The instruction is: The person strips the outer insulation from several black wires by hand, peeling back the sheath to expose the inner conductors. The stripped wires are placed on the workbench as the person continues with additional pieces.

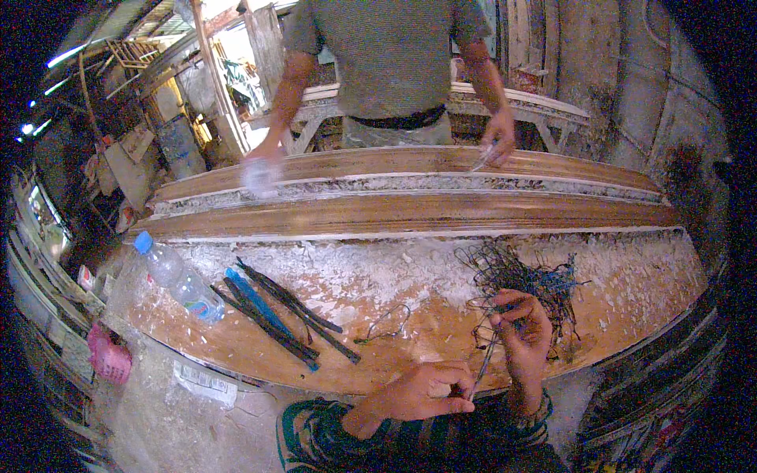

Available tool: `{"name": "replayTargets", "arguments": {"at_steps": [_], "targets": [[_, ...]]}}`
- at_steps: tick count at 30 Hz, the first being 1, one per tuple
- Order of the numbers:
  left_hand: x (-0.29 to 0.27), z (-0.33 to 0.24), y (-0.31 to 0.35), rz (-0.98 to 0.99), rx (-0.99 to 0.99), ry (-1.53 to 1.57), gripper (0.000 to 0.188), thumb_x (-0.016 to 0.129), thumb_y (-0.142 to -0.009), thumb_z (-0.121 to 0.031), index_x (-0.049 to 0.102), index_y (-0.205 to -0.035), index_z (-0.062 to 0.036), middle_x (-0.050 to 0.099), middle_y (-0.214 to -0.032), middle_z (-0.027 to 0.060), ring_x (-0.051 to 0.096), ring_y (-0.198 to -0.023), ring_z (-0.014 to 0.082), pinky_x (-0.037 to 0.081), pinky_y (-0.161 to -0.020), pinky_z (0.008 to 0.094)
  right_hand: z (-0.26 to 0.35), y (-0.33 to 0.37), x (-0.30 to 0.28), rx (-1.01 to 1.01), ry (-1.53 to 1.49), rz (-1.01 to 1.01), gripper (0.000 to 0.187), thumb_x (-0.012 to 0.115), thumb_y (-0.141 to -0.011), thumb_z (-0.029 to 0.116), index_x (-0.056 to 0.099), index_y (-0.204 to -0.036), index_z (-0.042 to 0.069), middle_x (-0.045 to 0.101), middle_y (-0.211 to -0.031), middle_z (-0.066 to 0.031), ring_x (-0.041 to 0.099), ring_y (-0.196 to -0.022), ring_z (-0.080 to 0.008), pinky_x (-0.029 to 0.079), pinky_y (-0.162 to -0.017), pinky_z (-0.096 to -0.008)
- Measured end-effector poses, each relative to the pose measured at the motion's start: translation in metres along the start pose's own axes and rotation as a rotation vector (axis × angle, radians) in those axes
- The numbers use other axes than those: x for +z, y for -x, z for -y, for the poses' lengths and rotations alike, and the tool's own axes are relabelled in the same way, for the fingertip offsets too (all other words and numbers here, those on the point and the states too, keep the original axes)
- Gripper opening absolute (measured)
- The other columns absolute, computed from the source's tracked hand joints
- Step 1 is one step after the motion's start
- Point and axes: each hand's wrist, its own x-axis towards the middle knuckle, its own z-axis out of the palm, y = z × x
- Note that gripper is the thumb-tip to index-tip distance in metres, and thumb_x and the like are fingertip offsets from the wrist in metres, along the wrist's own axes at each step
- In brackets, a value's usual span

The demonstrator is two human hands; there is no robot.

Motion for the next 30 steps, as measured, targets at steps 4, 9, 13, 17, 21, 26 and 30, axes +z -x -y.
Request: {"name": "replayTargets", "arguments": {"at_steps": [4,9,13,17,21,26,30], "targets": [[0.002,0.005,0.002,-0.061,-0.062,-0.112,0.017,0.064,-0.075,-0.013,0.049,-0.074,-0.0054,0.047,-0.069,0.0026,0.047,-0.067,0.0107,0.04,-0.061,0.0261,0.0,0.002,0.008,0.067,-0.138,0.03,0.01,0.053,-0.068,-0.005,0.051,-0.075,0.002,0.058,-0.088,-0.0093,0.054,-0.086,-0.0216,0.04,-0.083,-0.0329],[-0.026,0.002,0.017,-0.393,-0.179,-0.387,0.021,0.066,-0.073,-0.01,0.046,-0.068,-0.0063,0.045,-0.063,-0.0004,0.044,-0.062,0.0078,0.037,-0.057,0.0231,0.003,-0.001,-0.001,0.045,0.13,0.166,0.005,0.061,-0.07,0.001,0.057,-0.072,0.003,0.058,-0.079,-0.0066,0.053,-0.078,-0.0188,0.04,-0.081,-0.0334],[-0.056,0.006,0.017,-0.733,-0.113,-0.351,0.02,0.068,-0.07,-0.005,0.049,-0.067,-0.006,0.047,-0.061,-0.0014,0.044,-0.058,0.007,0.038,-0.054,0.0219,0.009,-0.001,-0.002,0.015,0.07,0.455,0.007,0.065,-0.068,0.005,0.062,-0.074,0.004,0.059,-0.082,-0.0072,0.052,-0.083,-0.0209,0.04,-0.081,-0.0336],[-0.066,0.002,0.021,-0.953,-0.204,-0.239,0.017,0.069,-0.068,-0.001,0.052,-0.067,-0.0054,0.05,-0.063,0.0002,0.046,-0.06,0.0067,0.039,-0.055,0.0211,0.016,0.002,0.008,-0.125,-0.06,0.98,0.02,0.062,-0.068,0.007,0.064,-0.088,0.01,0.059,-0.095,-0.007,0.051,-0.099,-0.0272,0.037,-0.089,-0.038],[-0.067,-0.004,0.023,-0.901,-0.145,-0.569,0.012,0.068,-0.067,0.001,0.057,-0.068,-0.0034,0.053,-0.066,0.0023,0.049,-0.06,0.0084,0.041,-0.055,0.0217,0.018,0.013,0.03,-0.293,-0.088,1.018,0.02,0.067,-0.069,0.014,0.064,-0.089,0.012,0.058,-0.102,-0.0061,0.049,-0.104,-0.0261,0.034,-0.092,-0.0417],[-0.051,-0.005,0.018,-0.842,-0.075,-0.42,0.013,0.071,-0.065,-0.005,0.06,-0.07,-0.0029,0.055,-0.068,0.0053,0.052,-0.06,0.0126,0.043,-0.055,0.0244,0.031,0.02,0.022,-0.211,-0.139,0.999,0.017,0.073,-0.062,0.018,0.067,-0.077,0.013,0.06,-0.096,-0.0051,0.054,-0.093,-0.0257,0.036,-0.089,-0.0421],[-0.017,-0.016,0.036,-0.781,0.039,-0.459,0.011,0.07,-0.067,-0.006,0.06,-0.069,-0.0034,0.054,-0.066,0.0056,0.055,-0.063,0.0156,0.044,-0.056,0.0262,0.063,0.042,-0.002,-0.11,-0.123,0.819,0.017,0.076,-0.056,0.014,0.065,-0.067,0.009,0.06,-0.094,-0.0109,0.058,-0.079,-0.024,0.042,-0.08,-0.037]]}}
